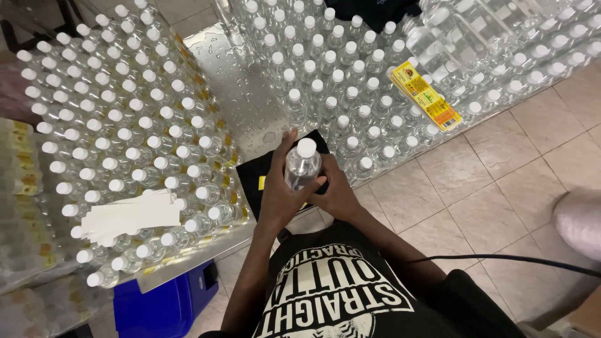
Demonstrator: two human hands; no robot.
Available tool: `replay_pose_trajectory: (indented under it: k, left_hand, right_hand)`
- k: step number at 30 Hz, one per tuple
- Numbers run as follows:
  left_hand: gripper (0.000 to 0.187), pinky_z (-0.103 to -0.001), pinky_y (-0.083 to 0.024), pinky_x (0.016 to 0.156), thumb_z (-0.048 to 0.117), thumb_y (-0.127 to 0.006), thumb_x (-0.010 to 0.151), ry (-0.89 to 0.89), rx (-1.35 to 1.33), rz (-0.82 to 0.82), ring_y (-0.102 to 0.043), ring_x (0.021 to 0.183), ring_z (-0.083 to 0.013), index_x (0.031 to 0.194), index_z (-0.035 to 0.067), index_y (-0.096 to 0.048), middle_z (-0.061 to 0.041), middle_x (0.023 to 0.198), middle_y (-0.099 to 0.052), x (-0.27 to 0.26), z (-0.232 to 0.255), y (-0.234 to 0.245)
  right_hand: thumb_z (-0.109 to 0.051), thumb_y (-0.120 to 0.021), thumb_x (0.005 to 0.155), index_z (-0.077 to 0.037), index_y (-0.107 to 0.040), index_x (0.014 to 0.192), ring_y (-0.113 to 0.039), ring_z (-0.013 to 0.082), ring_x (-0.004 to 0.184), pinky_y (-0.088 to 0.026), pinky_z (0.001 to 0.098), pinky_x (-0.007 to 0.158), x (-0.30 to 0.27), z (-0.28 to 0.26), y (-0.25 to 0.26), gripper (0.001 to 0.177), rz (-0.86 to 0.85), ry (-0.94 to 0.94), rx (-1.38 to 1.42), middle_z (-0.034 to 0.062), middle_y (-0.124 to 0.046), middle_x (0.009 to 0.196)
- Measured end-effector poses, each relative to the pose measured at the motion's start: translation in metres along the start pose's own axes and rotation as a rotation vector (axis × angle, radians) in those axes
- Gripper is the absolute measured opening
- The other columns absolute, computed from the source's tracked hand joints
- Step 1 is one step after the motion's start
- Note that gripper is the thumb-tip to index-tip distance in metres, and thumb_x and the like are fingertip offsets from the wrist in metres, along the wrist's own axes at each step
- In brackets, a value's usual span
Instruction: Manual application of adhesive labels to plastic water bottles.
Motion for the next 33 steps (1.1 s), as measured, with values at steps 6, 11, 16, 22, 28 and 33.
replay_pose_trajectory:
  k: [6, 11, 16, 22, 28, 33]
  left_hand:
    - [0.075, -0.055, -0.04, 0.129, 0.015, -0.087, 0.096, -0.248, 0.331, 0.211, -0.047, 0.155, -0.042, 0.161, 0.006, -0.051, -0.019, 0.162, -0.054, -0.041, -0.019, -0.006]
    - [0.067, -0.046, -0.045, 0.128, 0.015, -0.078, 0.103, -0.415, 0.765, 0.163, -0.053, 0.151, -0.0398, 0.16, -0.005, -0.048, -0.024, 0.158, -0.054, -0.052, -0.049, -0.028]
    - [0.074, -0.048, -0.041, 0.131, 0.018, -0.079, 0.101, -0.332, 0.77, 0.185, -0.051, 0.151, -0.0432, 0.16, -0.007, -0.044, -0.027, 0.157, -0.052, -0.042, -0.057, -0.027]
    - [0.066, -0.054, -0.044, 0.122, 0.02, -0.084, 0.093, -0.018, 0.384, 0.086, -0.062, 0.135, -0.0439, 0.149, -0.001, -0.055, -0.022, 0.136, -0.065, -0.047, -0.088, -0.014]
    - [0.091, -0.048, -0.049, 0.114, 0.049, -0.098, 0.076, 0.332, -0.005, -0.103, -0.068, 0.13, -0.0337, 0.149, 0.013, -0.057, -0.014, 0.133, -0.07, -0.067, -0.148, -0.01]
    - [0.095, -0.058, -0.043, 0.119, 0.087, -0.042, 0.1, 0.368, -0.327, -0.179, -0.061, 0.135, -0.038, 0.145, 0.007, -0.068, -0.024, 0.139, -0.071, -0.067, -0.222, 0.018]
  right_hand:
    - [-0.008, -0.096, 0.08, -0.002, -0.054, 0.147, -0.069, 0.0296, 0.124, -0.057, 0.0502, 0.112, 0.008, 0.004, 0.023, 0.08, 0.422, -0.141, 0.306, 0.0158, -0.069, 0.135]
    - [-0.004, -0.091, 0.087, -0.004, -0.054, 0.145, -0.063, 0.015, 0.121, -0.053, 0.0394, 0.109, 0.006, 0.007, 0.035, 0.069, 0.578, -0.127, 0.356, 0.0069, -0.069, 0.133]
    - [-0.004, -0.096, 0.081, -0.003, -0.056, 0.147, -0.069, 0.0206, 0.121, -0.057, 0.0434, 0.108, -0.01, 0.012, 0.024, 0.077, 0.454, -0.148, 0.331, 0.0115, -0.071, 0.134]
    - [-0.009, -0.104, 0.072, -0.004, -0.055, 0.151, -0.07, 0.0263, 0.127, -0.059, 0.0469, 0.107, -0.008, 0.035, 0.021, 0.093, 0.121, -0.125, 0.227, 0.016, -0.072, 0.137]
    - [-0.011, -0.103, 0.071, -0.002, -0.061, 0.147, -0.07, 0.033, 0.127, -0.06, 0.0513, 0.106, 0.011, 0.016, 0.02, 0.087, -0.136, -0.176, 0.108, 0.0195, -0.075, 0.134]
    - [-0.011, -0.104, 0.068, -0.003, -0.065, 0.142, -0.071, 0.0238, 0.12, -0.061, 0.0436, 0.104, 0.028, 0.011, 0.014, 0.084, -0.175, -0.279, 0.055, 0.0149, -0.078, 0.128]
Point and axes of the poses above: each hand's wrist, its own x-axis towards the middle knuckle, its own y-axis out of the back of the hand, z = x × y, the point moved 5 cm from there along x, towards the middle knuckle
